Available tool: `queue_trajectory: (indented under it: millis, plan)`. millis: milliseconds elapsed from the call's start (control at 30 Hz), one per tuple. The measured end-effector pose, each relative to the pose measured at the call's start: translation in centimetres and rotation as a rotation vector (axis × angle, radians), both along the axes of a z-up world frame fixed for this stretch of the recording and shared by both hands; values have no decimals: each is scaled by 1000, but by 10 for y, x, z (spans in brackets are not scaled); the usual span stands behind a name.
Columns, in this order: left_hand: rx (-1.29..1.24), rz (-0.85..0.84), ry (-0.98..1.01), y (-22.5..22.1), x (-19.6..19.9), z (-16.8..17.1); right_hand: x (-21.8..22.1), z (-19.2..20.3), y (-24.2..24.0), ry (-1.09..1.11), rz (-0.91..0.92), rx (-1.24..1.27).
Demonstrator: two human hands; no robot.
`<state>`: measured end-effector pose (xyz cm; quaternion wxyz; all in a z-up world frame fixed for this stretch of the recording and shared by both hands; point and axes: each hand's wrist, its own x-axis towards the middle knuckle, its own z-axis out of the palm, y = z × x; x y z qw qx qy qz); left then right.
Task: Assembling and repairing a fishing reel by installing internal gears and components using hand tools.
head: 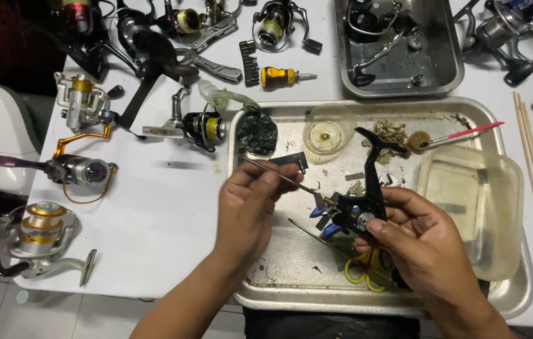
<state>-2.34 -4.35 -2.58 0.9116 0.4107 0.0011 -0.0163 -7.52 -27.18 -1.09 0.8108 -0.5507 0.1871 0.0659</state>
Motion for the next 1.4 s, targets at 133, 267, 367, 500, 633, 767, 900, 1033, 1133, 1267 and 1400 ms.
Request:
queue_trajectory:
  millis: [133,267,367,500,633,767,900,1033,1133,1267,1400]
  plan:
    - [174,58,-171,33,10,45,-2,-5,-12,-41,1,38]
    - [1324,181,-901,50,19,72,-1,5,-12,-16,-13,-24]
    - [1711,293,-1328,50,20,80,-2,8,-10,29,-30,-47]
    - [1834,392,-1470,42,17,91,-4,-11,-19,-52,-8,-22]
    - [1828,384,-1498,40,16,95,-2,-8,-18,-72,6,-18]
    - [1839,386,-1502,38,17,95,-2,-9,-19,-58,13,-37]
    - [1841,390,-1495,37,18,94,-2,-15,-23,-105,41,5]
    - [1849,393,-1513,35,22,91,2,-11,-28,-49,43,-79]
    - [1823,397,-1523,31,29,90,12,2,-35,-67,130,-143]
    - [1783,431,-1514,21,40,88,35,25,-49,57,139,-371]
    - [1740,472,-1490,10,52,84,63,37,-58,-44,223,-409]
